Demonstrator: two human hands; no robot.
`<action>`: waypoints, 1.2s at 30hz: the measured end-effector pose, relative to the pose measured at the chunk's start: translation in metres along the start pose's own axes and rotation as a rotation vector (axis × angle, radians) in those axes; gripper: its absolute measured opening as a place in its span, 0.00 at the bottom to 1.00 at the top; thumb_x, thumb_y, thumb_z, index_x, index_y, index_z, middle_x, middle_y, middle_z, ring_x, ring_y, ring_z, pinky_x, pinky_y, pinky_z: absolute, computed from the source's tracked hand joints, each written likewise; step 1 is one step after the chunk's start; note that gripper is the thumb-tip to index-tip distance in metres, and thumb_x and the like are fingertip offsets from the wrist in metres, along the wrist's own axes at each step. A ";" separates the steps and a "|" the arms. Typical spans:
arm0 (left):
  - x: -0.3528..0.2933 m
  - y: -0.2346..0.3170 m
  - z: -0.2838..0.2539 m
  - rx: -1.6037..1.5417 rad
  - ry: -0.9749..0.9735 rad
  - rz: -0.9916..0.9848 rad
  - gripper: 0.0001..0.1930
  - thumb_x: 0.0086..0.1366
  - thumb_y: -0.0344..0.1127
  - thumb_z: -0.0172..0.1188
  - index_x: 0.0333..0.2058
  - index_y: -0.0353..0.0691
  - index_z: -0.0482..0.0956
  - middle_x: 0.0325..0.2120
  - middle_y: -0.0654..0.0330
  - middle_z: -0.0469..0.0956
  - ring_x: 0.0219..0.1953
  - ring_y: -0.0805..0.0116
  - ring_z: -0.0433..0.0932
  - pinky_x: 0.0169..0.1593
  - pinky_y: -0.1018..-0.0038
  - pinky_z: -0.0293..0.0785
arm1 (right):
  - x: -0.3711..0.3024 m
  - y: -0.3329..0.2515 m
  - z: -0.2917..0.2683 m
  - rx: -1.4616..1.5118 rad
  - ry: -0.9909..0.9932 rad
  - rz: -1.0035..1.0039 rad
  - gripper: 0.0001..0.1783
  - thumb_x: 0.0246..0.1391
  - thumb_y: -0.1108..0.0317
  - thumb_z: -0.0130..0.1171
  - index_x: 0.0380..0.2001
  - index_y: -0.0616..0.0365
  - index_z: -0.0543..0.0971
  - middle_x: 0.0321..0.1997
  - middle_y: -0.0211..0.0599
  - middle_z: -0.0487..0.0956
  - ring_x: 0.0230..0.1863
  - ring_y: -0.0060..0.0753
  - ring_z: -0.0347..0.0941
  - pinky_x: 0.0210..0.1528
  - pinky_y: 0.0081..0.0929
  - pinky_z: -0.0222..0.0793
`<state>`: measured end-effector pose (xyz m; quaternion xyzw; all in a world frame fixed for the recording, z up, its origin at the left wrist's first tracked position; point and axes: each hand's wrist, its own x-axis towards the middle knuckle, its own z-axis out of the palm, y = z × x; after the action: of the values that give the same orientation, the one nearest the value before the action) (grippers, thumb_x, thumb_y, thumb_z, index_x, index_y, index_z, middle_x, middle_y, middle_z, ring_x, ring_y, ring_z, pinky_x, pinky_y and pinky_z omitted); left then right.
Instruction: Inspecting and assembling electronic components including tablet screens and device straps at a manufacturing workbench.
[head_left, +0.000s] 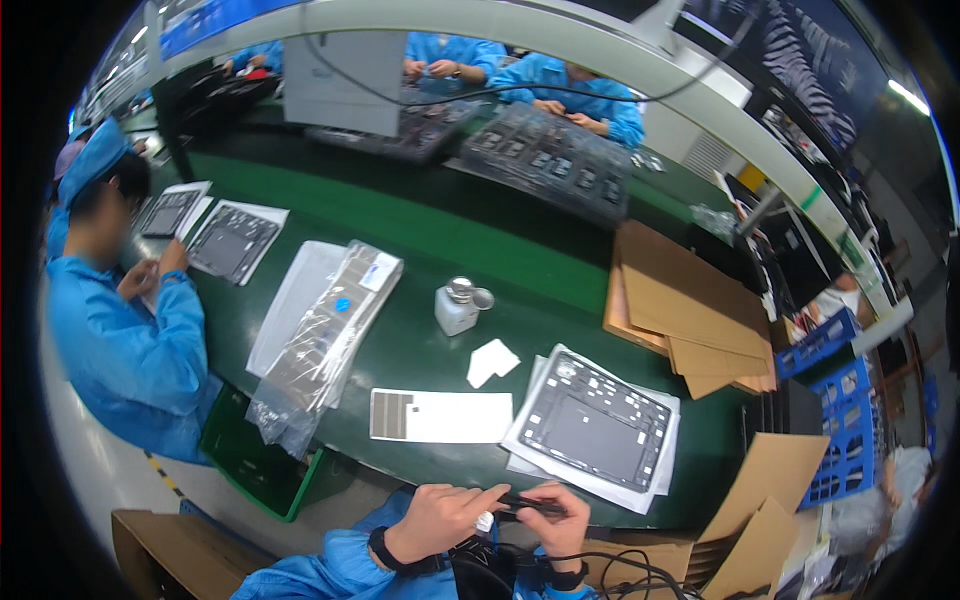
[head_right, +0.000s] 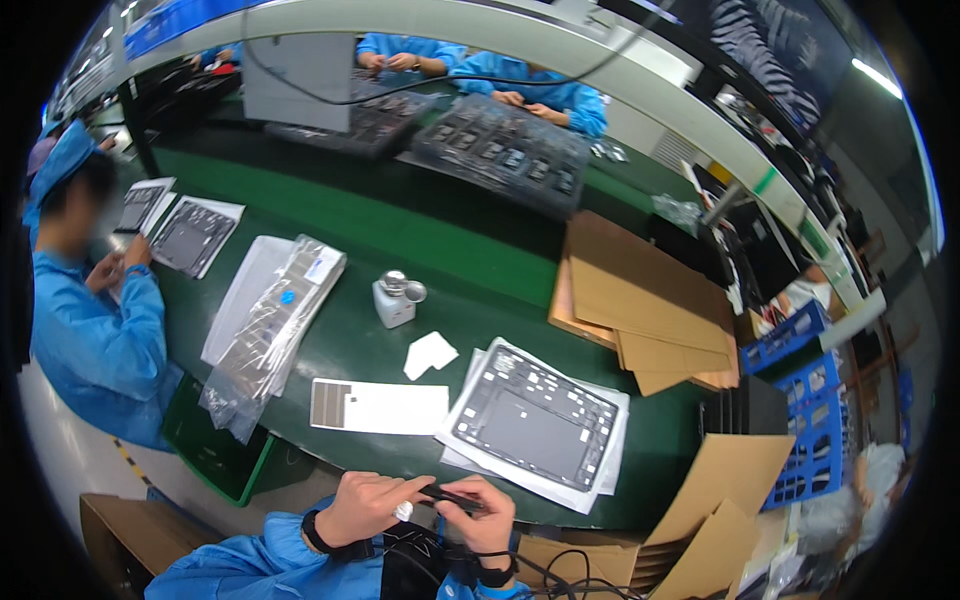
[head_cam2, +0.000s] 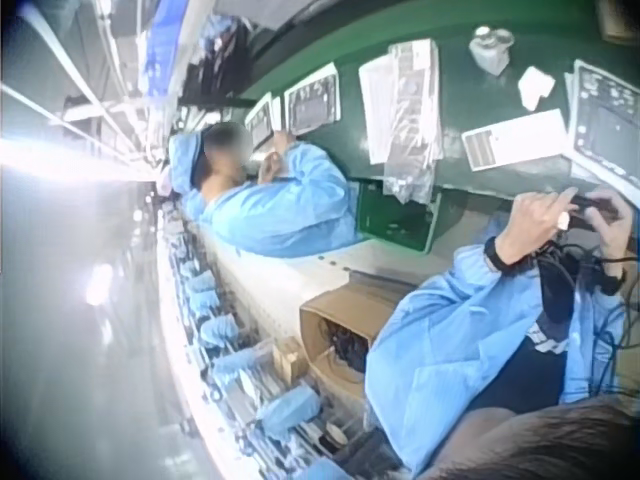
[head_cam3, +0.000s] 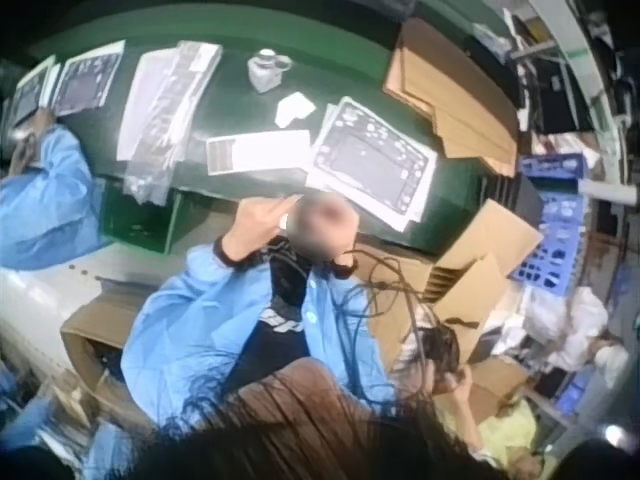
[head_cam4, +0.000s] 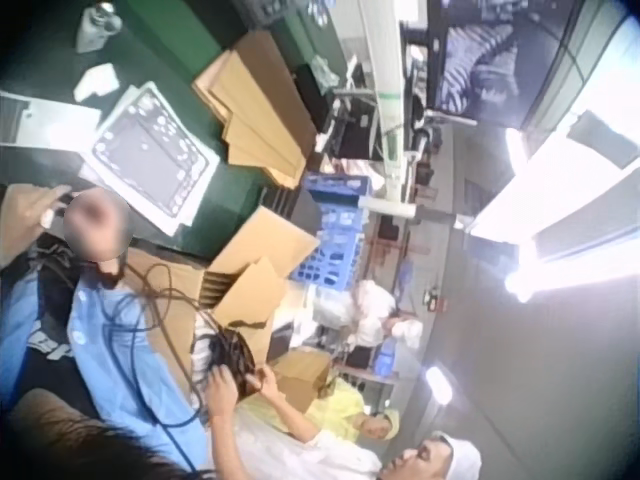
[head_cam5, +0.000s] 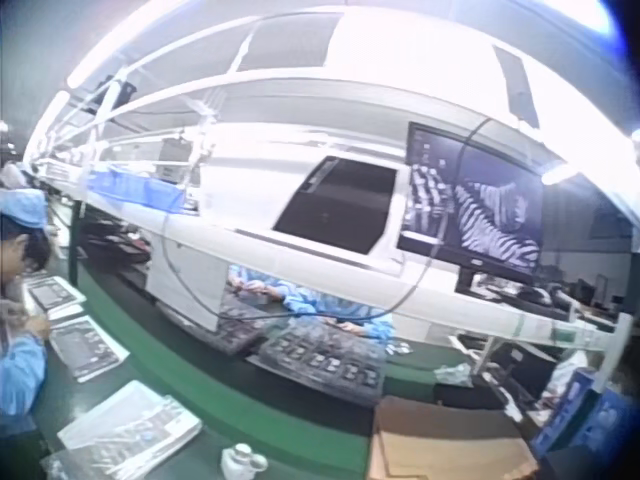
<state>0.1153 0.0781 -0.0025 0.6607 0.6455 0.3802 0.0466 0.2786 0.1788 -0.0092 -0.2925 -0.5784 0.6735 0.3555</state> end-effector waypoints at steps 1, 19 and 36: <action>-0.004 -0.003 -0.001 0.012 0.010 -0.021 0.18 0.52 0.31 0.63 0.44 0.41 0.79 0.17 0.65 0.74 0.19 0.68 0.76 0.24 0.74 0.70 | 0.002 0.005 0.014 -0.138 -0.033 -0.132 0.11 0.44 0.83 0.67 0.34 0.70 0.80 0.32 0.41 0.79 0.35 0.30 0.77 0.39 0.23 0.75; -0.054 -0.083 -0.015 0.432 -0.114 -0.244 0.25 0.60 0.41 0.60 0.57 0.49 0.73 0.16 0.65 0.73 0.15 0.67 0.76 0.20 0.73 0.70 | 0.098 0.045 0.105 -0.596 -0.210 -0.328 0.11 0.48 0.77 0.66 0.37 0.63 0.81 0.35 0.40 0.84 0.37 0.33 0.83 0.40 0.24 0.75; -0.048 -0.091 -0.012 0.346 0.027 -0.337 0.21 0.63 0.39 0.57 0.54 0.39 0.73 0.15 0.63 0.74 0.15 0.67 0.77 0.20 0.73 0.71 | 0.109 0.044 0.113 -0.743 -0.343 -0.264 0.11 0.50 0.73 0.66 0.38 0.62 0.79 0.36 0.43 0.84 0.39 0.39 0.83 0.39 0.27 0.76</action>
<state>0.0395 0.0448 -0.0658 0.5368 0.8027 0.2594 -0.0132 0.1190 0.2000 -0.0326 -0.2078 -0.8648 0.4071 0.2080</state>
